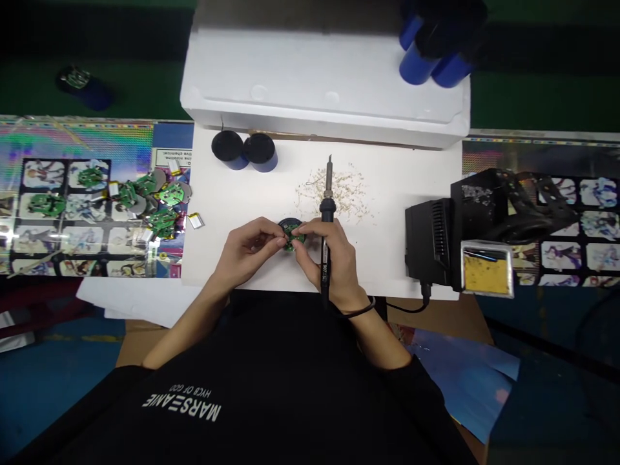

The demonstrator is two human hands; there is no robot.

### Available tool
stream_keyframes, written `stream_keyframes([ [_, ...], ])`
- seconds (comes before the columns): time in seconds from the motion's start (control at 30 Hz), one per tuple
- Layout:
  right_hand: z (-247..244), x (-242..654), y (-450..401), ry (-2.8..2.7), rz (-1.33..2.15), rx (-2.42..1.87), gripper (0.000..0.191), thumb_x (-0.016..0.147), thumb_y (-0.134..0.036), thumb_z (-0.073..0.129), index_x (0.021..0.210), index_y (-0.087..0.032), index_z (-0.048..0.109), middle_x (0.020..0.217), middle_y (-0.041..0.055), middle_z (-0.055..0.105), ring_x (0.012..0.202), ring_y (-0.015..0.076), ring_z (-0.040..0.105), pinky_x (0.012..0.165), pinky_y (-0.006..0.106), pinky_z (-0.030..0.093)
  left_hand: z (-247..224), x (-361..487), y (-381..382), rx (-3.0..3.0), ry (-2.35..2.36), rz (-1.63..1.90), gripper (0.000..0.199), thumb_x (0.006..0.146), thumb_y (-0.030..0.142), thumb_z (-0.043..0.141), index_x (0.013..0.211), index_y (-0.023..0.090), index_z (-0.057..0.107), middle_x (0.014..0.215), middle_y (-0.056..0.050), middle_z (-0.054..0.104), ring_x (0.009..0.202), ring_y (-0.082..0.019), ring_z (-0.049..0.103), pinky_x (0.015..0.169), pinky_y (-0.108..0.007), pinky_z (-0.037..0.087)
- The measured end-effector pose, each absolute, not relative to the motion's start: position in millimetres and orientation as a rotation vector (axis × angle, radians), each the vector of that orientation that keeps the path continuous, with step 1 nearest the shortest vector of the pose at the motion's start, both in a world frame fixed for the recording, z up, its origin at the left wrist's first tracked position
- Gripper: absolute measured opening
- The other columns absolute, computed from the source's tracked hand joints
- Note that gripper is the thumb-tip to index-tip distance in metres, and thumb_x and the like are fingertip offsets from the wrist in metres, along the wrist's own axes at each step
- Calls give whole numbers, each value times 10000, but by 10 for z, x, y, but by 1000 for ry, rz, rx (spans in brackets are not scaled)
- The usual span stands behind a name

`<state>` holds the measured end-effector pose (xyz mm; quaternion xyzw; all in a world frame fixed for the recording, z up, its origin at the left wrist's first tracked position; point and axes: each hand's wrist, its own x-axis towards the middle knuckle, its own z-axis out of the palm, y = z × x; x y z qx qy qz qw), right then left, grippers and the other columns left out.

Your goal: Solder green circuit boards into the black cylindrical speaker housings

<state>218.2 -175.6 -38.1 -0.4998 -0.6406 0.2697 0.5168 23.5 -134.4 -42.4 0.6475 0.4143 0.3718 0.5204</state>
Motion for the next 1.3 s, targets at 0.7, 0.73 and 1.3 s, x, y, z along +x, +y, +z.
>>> stream_keyframes([
  [0.7, -429, 2057, -1720, -1276, 805, -1189, 285, 939, -176, 783, 1145, -275, 613, 971, -16, 731, 888, 172, 749, 864, 381, 620, -374, 285, -1331, 1586, 983, 942, 74, 958, 269, 778, 934, 203, 753, 884, -27, 741, 731, -124, 563, 670, -284, 457],
  [0.73, -428, 2058, -1721, -1280, 810, -1191, 286, 940, -174, 778, 1147, -272, 608, 967, -15, 735, 890, 171, 748, 862, 380, 618, -373, 287, -1334, 1583, 984, 941, 77, 956, 271, 780, 932, 204, 751, 884, -26, 740, 733, -124, 566, 671, -284, 456],
  [1.3, -424, 2117, -1739, -1356, 813, -1192, 277, 946, -195, 745, 1166, -276, 595, 1001, 10, 728, 938, 195, 746, 879, 409, 620, -368, 244, -1331, 1568, 1017, 880, 157, 978, 348, 761, 928, 205, 720, 880, -39, 713, 759, -147, 585, 666, -309, 434],
])
